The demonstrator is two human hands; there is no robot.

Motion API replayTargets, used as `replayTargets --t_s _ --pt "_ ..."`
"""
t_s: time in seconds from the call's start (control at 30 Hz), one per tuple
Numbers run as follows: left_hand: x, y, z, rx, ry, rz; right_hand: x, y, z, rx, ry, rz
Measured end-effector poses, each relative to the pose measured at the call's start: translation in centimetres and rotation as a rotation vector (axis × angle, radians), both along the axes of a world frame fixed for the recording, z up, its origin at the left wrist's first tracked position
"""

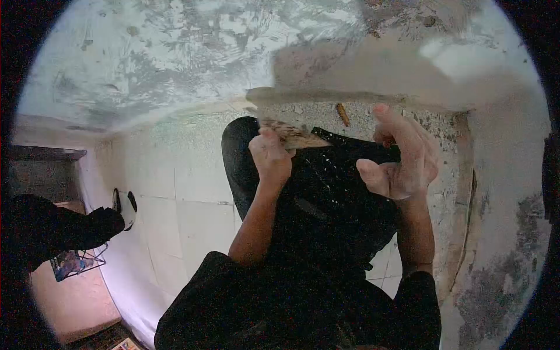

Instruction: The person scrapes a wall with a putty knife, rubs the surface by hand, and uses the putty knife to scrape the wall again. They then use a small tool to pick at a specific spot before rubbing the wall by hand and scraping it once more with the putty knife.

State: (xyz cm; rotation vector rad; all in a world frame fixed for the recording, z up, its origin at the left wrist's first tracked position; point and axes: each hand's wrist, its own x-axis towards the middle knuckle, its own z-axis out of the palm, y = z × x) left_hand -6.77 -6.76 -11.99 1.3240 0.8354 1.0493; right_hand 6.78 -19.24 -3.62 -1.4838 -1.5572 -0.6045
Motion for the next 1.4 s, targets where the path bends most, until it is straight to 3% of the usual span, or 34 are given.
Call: replayTargets --t_s 0.03,0.07,0.1,0.17,0.3,0.47,0.53,0.67,0.73,0.93,1.4 --pt "0.0 -0.3 0.7 -0.079 -0.127 0.058 -0.2 0.0 0.2 0.031 -0.025 0.007" --pt "-1.3 1.0 -0.8 0.202 -0.023 -0.11 -0.4 -0.1 0.6 0.029 -0.027 0.01" --pt "-1.3 0.8 0.8 0.198 -0.023 -0.106 -0.6 -0.2 1.1 0.002 0.01 0.029" --pt "-1.5 0.3 4.0 0.357 -0.364 -0.4 -0.8 -0.5 1.5 -0.028 0.049 0.048" --pt "-1.4 0.3 4.5 0.342 -0.541 -0.456 -1.2 -0.7 2.1 -0.003 0.031 0.085" --pt "-1.2 -0.4 4.7 0.219 -0.46 -0.447 -1.4 -1.1 2.4 -0.084 0.032 0.077" --pt "-0.9 -0.3 4.5 0.284 -0.468 -0.461 -1.4 -0.6 1.8 0.048 0.06 0.107" --pt "-1.0 -0.7 4.5 0.203 -0.41 -0.469 -1.0 -0.7 1.5 0.011 0.023 0.132" --pt "-0.9 -0.7 4.2 0.158 -0.441 -0.462 -1.1 -0.3 1.1 0.168 0.041 0.174" --pt "-1.0 -0.3 3.3 0.178 -0.35 -0.465 -0.3 -0.5 -0.2 0.293 0.069 0.25" --pt "-1.0 -0.9 3.2 0.017 -0.379 -0.44 -0.5 -0.2 -0.7 0.267 0.203 0.31"
